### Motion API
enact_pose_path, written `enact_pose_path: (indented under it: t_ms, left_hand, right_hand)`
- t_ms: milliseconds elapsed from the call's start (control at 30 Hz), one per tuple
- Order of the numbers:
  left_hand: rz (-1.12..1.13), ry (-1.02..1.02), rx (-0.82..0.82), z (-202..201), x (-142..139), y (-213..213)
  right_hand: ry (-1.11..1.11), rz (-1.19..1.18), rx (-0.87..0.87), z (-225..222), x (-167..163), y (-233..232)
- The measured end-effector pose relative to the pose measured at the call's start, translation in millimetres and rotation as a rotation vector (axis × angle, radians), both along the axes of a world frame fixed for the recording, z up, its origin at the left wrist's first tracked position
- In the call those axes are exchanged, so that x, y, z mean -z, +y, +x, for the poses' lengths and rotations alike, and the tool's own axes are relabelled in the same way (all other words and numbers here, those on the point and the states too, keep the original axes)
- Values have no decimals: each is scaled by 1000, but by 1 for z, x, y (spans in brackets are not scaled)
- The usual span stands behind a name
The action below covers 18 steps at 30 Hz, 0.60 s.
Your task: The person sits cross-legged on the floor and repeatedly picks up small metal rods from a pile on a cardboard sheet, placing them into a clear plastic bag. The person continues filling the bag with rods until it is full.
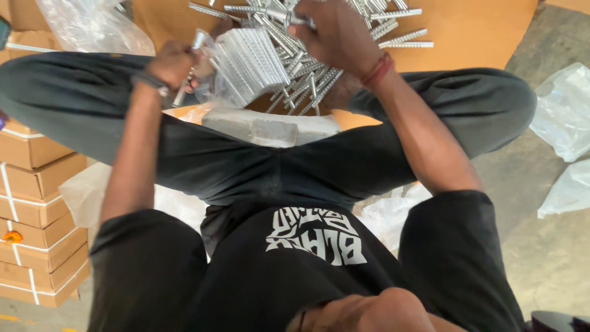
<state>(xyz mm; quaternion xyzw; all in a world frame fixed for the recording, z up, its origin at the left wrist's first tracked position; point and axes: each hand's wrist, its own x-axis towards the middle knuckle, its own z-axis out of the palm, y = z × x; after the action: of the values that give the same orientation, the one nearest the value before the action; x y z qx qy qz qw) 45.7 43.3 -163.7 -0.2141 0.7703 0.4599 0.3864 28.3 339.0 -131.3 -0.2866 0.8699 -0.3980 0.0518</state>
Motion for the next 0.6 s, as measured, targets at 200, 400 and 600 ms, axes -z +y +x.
enact_pose_path:
  t_ms: [200, 400, 600]
  left_hand:
    - [-354, 897, 557, 23, -39, 19]
    - [707, 554, -622, 6, -76, 54]
    - [1063, 532, -1122, -32, -41, 86]
  right_hand:
    - [-394, -170, -208, 26, -22, -21]
    - [-370, -314, -290, 35, -33, -32]
    - [-566, -434, -126, 42, -52, -35]
